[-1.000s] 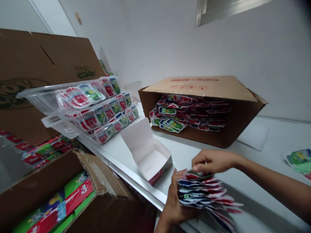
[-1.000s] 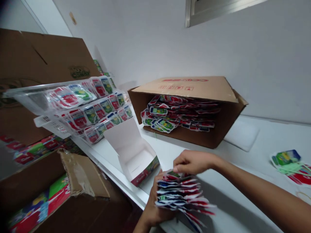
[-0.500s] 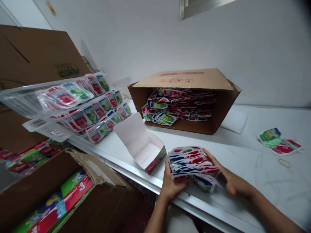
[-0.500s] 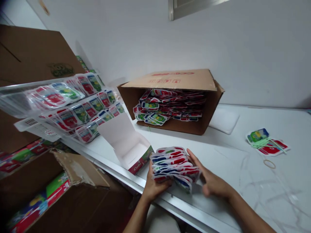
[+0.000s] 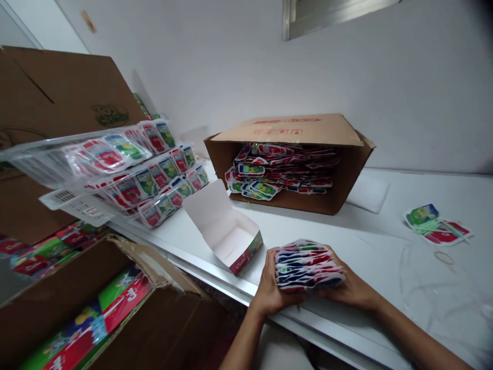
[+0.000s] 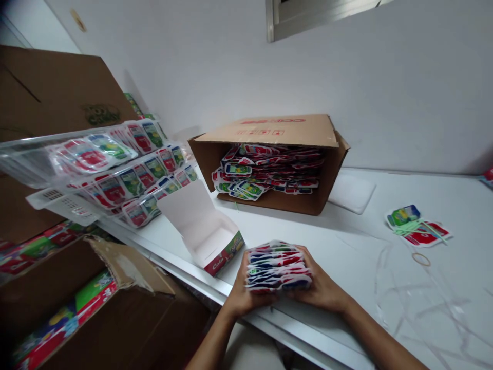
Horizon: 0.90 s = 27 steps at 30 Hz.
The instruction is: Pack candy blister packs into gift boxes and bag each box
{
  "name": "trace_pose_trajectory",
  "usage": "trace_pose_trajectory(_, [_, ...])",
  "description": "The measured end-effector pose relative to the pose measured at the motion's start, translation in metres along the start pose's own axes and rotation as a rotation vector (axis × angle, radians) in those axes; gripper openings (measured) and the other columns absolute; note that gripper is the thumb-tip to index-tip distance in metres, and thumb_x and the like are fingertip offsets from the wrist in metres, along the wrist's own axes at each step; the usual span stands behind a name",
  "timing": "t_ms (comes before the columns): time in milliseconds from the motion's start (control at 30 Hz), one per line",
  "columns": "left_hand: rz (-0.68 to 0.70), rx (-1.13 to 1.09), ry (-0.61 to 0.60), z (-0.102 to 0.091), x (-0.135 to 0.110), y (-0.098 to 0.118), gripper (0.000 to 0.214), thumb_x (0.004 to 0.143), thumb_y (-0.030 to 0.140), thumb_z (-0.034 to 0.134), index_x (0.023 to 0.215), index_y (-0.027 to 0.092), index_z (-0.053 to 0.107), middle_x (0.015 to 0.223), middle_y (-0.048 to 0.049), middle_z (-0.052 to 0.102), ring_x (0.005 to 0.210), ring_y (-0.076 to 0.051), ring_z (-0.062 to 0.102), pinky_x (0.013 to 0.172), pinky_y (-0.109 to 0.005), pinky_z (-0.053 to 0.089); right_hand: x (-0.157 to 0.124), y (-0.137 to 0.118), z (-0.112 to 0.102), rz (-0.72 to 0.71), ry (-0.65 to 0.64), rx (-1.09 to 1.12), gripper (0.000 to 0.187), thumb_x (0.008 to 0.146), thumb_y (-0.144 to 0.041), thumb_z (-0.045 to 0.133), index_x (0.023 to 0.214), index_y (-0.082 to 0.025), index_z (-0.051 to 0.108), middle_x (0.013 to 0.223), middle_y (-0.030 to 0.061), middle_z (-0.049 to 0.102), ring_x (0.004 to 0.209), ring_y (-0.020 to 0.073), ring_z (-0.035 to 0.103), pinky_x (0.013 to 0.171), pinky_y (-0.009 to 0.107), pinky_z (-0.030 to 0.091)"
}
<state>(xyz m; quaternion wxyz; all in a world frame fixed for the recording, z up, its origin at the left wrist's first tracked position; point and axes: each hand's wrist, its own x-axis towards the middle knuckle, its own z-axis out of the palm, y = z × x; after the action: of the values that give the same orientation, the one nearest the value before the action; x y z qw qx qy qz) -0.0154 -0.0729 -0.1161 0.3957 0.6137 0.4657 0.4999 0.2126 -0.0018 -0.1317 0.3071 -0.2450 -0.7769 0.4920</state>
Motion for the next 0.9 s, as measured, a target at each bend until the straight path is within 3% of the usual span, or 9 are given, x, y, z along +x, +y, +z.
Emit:
trace_pose_trajectory(100, [0.005,0.014,-0.004,0.000,0.002,0.002,0.101,0.049,0.025,0.090,0.136,0.018,0.037,0.133,-0.0125,0.053,0.121,-0.031,0.054,0.106,-0.044,0.042,0.000,0.005,0.000,-0.005,0.023,0.001,0.091,0.073,-0.034,0.076,0.147,-0.026,0.025,0.144,0.0153,0.045,0.129,0.0328,0.048,0.110,0.048,0.039])
trace_pose_trajectory(233, [-0.037,-0.018,0.013,0.004,0.004,0.000,0.098,0.054,0.020,0.087,0.136,0.021,0.034,0.131,-0.0094,0.057,0.120,-0.028,0.056,0.106,-0.042,0.043,0.002,0.012,-0.001,0.025,-0.037,0.027,0.085,0.076,-0.037,0.074,0.147,-0.024,0.029,0.139,0.0146,0.052,0.124,0.0314,0.054,0.108,0.049,0.041])
trace_pose_trajectory(333, [-0.034,-0.016,0.087,0.009,0.005,-0.003,0.093,0.051,0.018,0.087,0.131,0.021,0.039,0.126,-0.0076,0.059,0.115,-0.028,0.058,0.103,-0.041,0.045,0.006,0.013,-0.001,0.022,0.042,0.006,0.082,0.074,-0.039,0.075,0.144,-0.023,0.035,0.140,0.0141,0.052,0.126,0.0317,0.052,0.109,0.049,0.039])
trace_pose_trajectory(500, [-0.055,-0.038,0.130,0.012,0.006,-0.005,0.078,0.055,0.017,0.085,0.120,0.020,0.043,0.119,-0.0068,0.063,0.108,-0.028,0.062,0.096,-0.042,0.050,0.010,0.018,0.001,0.037,0.056,0.011,0.057,0.076,-0.041,0.073,0.127,-0.023,0.056,0.137,0.0124,0.053,0.123,0.0320,0.054,0.108,0.049,0.041])
trace_pose_trajectory(633, [-0.066,0.008,0.105,0.014,0.003,-0.005,0.082,0.053,0.017,0.086,0.123,0.021,0.042,0.121,-0.0062,0.063,0.112,-0.028,0.061,0.101,-0.043,0.047,0.009,0.021,0.003,0.050,0.064,0.018,0.061,0.076,-0.041,0.074,0.131,-0.024,0.054,0.139,0.0117,0.052,0.125,0.0323,0.052,0.109,0.050,0.041])
trace_pose_trajectory(800, [-0.069,0.083,0.171,0.018,0.001,-0.008,0.080,0.057,0.022,0.084,0.124,0.021,0.041,0.121,-0.0066,0.063,0.111,-0.028,0.061,0.099,-0.043,0.048,0.012,0.016,0.003,0.052,0.079,0.006,0.058,0.078,-0.042,0.072,0.130,-0.023,0.055,0.137,0.0122,0.055,0.117,0.0318,0.059,0.104,0.049,0.046])
trace_pose_trajectory(900, [-0.030,0.129,0.149,0.013,0.003,-0.008,0.088,0.054,0.022,0.086,0.128,0.020,0.040,0.124,-0.0091,0.061,0.113,-0.030,0.060,0.100,-0.044,0.048,0.015,0.013,0.000,0.046,0.093,-0.033,0.068,0.073,-0.041,0.076,0.134,-0.023,0.053,0.133,0.0128,0.058,0.118,0.0325,0.058,0.105,0.049,0.045])
